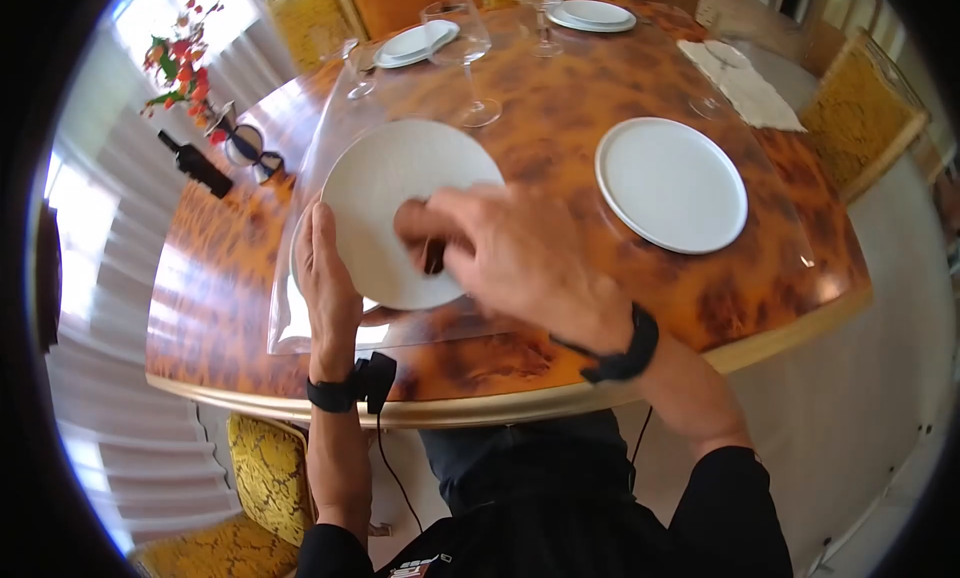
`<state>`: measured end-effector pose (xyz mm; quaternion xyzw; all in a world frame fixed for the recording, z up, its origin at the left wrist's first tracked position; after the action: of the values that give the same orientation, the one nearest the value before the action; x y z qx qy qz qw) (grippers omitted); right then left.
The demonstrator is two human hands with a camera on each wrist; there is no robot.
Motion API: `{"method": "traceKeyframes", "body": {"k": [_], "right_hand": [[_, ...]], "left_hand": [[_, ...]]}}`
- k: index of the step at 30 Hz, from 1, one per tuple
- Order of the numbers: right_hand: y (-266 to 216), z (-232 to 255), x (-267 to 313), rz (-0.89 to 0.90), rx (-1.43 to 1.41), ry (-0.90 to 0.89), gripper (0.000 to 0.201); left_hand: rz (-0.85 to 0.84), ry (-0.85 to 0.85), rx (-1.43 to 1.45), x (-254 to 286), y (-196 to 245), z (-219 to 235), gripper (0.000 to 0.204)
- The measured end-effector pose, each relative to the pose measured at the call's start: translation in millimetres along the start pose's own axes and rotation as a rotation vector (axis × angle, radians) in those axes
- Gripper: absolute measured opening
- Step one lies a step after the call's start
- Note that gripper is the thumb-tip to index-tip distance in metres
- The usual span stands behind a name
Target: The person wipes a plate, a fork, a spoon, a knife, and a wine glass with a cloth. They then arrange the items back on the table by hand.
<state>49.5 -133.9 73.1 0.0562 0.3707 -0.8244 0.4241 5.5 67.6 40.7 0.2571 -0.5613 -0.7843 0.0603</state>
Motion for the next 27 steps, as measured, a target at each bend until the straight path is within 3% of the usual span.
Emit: {"method": "traceKeyframes", "body": {"k": [2, 3, 4, 5, 6, 8, 10, 11, 12, 14, 17, 19, 22, 27], "right_hand": [[19.3, 16.6, -14.5, -0.158, -0.149, 0.047, 0.034], [19.2, 23.6, -20.0, -0.264, -0.227, 0.115, 0.032], [16.0, 17.1, -23.0, -0.069, -0.201, 0.23, 0.029], [13.8, 10.0, -20.3, 0.139, -0.163, 0.33, 0.025], [4.7, -1.3, -10.0, 0.103, -0.088, 0.215, 0.022], [-6.6, 9.0, 27.6, -0.014, -0.034, 0.071, 0.024], [9.5, 37.6, 66.4, -0.089, 0.061, 0.063, 0.027], [21.5, 53.2, 83.8, -0.136, 0.087, 0.088, 0.029], [34.3, 71.2, 101.9, -0.323, -0.039, 0.13, 0.033], [47.7, 103.8, 131.5, -0.442, -0.18, 0.335, 0.034], [56.7, 146.9, 167.9, -0.362, -0.228, 0.705, 0.028], [67.8, 168.8, 188.8, -0.349, -0.116, 0.743, 0.028], [69.4, 176.3, 202.4, -0.401, -0.213, 0.773, 0.028], [86.6, 175.3, 214.4, -0.433, -0.241, 0.744, 0.028]], "left_hand": [[-0.05, -0.091, -0.038, 9.3, 8.9, -18.0, 0.041], [-0.251, -0.077, -0.277, 14.2, 14.1, -24.5, 0.041], [-0.46, -0.042, -0.505, 19.2, 9.6, -27.8, 0.042], [-0.391, 0.003, -0.409, 13.9, 3.6, -24.7, 0.043], [-0.327, 0.052, -0.309, 9.5, -2.4, -21.4, 0.044], [0.045, 0.138, 0.077, 2.7, -11.6, -18.4, 0.044], [-0.071, -0.034, -0.077, -8.2, 7.5, -29.1, 0.043], [-0.065, -0.087, -0.017, -12.5, 5.2, -42.6, 0.042], [-0.055, -0.14, 0.042, -16.7, 3.1, -56.1, 0.041], [0.075, -0.253, 0.241, -26.0, -5.9, -106.1, 0.037], [0.264, -0.48, 0.485, -22.8, 6.6, -203.7, 0.034], [0.364, -0.687, 0.379, -20.7, 14.7, -252.5, 0.037], [0.431, -0.774, 0.257, -19.8, 2.4, -302.1, 0.039], [0.306, -0.795, 0.192, -19.1, -7.4, -330.8, 0.044]]}}
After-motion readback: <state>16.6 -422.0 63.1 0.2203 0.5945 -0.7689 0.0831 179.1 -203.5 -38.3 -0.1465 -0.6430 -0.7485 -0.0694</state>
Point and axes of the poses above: each hand's wrist, its own x-axis away from the middle knuckle, its own z-axis out of the back of the hand, y = z × x, the point moved 6 cm from there along -x, towards the middle knuckle, and after that the axes turned 5 degrees about -y, right-handed, at the moved point
